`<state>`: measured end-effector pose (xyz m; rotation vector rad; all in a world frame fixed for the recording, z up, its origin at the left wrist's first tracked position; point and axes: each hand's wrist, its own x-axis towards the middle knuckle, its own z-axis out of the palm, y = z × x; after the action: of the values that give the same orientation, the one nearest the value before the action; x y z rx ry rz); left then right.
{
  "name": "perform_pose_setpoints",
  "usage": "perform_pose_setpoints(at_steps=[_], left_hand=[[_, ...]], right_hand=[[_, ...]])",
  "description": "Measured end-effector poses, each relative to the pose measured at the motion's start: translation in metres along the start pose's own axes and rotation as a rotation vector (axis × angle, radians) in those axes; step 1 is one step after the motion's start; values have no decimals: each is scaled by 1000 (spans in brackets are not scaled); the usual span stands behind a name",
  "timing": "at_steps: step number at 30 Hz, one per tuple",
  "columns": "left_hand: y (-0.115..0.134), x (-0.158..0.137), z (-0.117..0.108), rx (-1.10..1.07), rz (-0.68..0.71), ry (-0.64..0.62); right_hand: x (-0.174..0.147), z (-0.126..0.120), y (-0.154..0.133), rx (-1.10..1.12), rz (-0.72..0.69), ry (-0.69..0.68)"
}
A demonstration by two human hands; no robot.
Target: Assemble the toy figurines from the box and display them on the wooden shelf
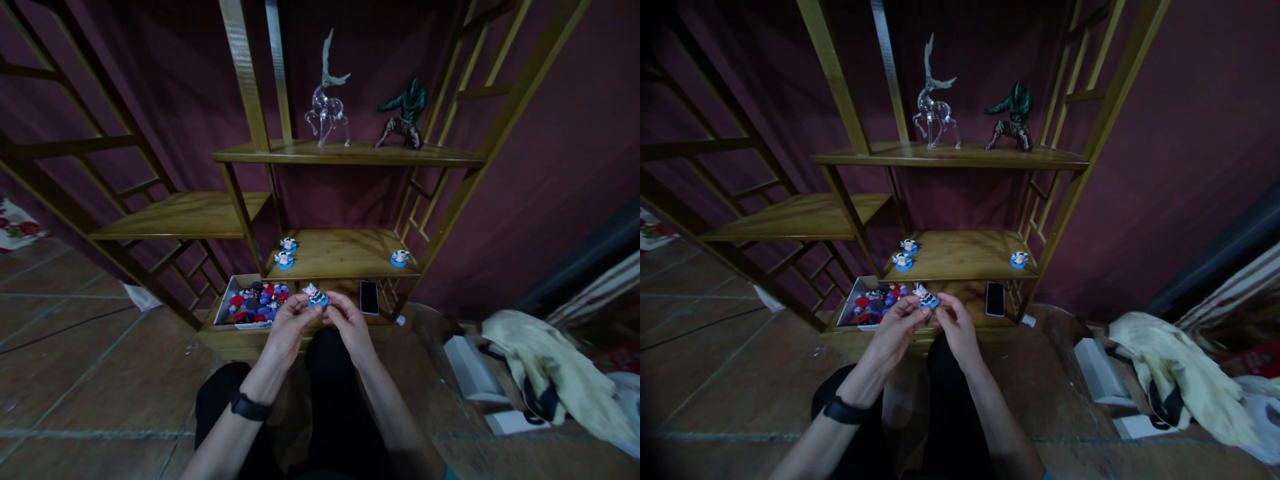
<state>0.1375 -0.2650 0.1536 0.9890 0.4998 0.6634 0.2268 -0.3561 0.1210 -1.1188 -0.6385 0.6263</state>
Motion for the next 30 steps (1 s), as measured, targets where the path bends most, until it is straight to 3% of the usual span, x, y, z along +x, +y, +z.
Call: perform_pose_setpoints(at_steps=[4, 8, 16, 20, 25, 30], left_hand=[[-3, 8, 5, 156, 111, 3], [-3, 13, 12, 185, 127, -17], [5, 26, 18, -232, -349, -47], [4, 30, 23, -333, -451, -61], [1, 34, 29, -307, -427, -95], [-1, 38, 33, -108, -230, -144]], right_hand=[[1, -2, -3, 91, 21, 22], [1, -6, -7, 199, 43, 68], [3, -18, -9, 241, 7, 135], [4, -24, -11, 245, -18, 161], [6, -30, -17, 255, -9, 160], [8, -32, -22, 262, 25, 174]])
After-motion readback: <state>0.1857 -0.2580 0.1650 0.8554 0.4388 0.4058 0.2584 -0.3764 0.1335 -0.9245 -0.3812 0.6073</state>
